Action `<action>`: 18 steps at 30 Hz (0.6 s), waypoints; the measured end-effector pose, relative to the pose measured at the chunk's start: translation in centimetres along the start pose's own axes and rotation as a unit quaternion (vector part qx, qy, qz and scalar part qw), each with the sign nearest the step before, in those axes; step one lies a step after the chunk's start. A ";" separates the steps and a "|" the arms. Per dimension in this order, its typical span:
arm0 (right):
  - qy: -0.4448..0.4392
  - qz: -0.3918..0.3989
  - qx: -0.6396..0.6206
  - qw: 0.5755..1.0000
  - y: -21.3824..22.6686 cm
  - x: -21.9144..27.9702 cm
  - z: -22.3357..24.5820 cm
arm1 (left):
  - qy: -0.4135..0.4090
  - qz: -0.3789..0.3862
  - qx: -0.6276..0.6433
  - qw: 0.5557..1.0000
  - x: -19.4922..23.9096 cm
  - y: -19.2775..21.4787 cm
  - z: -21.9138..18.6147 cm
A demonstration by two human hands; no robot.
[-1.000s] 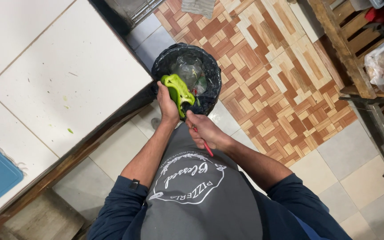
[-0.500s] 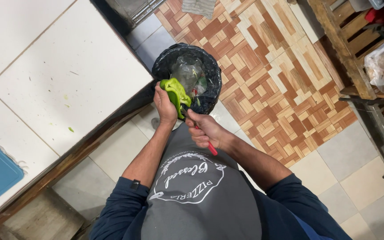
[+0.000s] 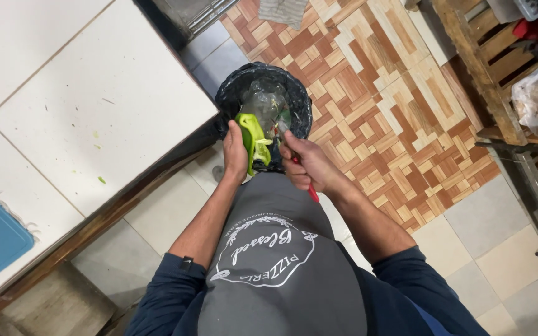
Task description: The person is seeding, cleaning, weighing, washing, and cutting green and red bell peppers in a kitchen environment.
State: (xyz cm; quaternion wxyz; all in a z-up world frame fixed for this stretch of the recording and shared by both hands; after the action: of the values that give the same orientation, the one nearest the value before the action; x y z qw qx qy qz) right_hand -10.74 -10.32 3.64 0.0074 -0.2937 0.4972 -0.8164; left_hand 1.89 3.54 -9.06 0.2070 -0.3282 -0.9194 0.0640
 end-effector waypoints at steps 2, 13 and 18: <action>0.023 -0.049 0.081 0.995 1.0 -0.3 -0.6 | 0.065 0.003 0.065 0.996 0.5 -0.5 -0.5; 0.220 -0.223 0.777 0.546 0.4 -2.8 0.1 | 0.185 0.050 0.175 0.966 1.6 -0.9 -0.6; 0.211 -0.259 0.694 0.638 1.0 -2.8 2.8 | 0.200 0.081 0.168 0.962 2.4 0.1 -0.5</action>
State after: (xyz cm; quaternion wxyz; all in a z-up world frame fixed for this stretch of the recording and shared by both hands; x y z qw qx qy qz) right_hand -7.37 -12.22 2.38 -0.1079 -0.1384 -0.3238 -0.9297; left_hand 0.45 5.16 -7.86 0.4325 -0.3683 -0.8058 0.1671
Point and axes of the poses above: each hand's wrist, its own x-axis away from the middle knuckle, its own y-axis out of the back of the hand, z = x × y, the point moved 3 cm from there along -x, towards the middle knuckle, and after that the axes turned 13 degrees about z, right-handed, at the moved point
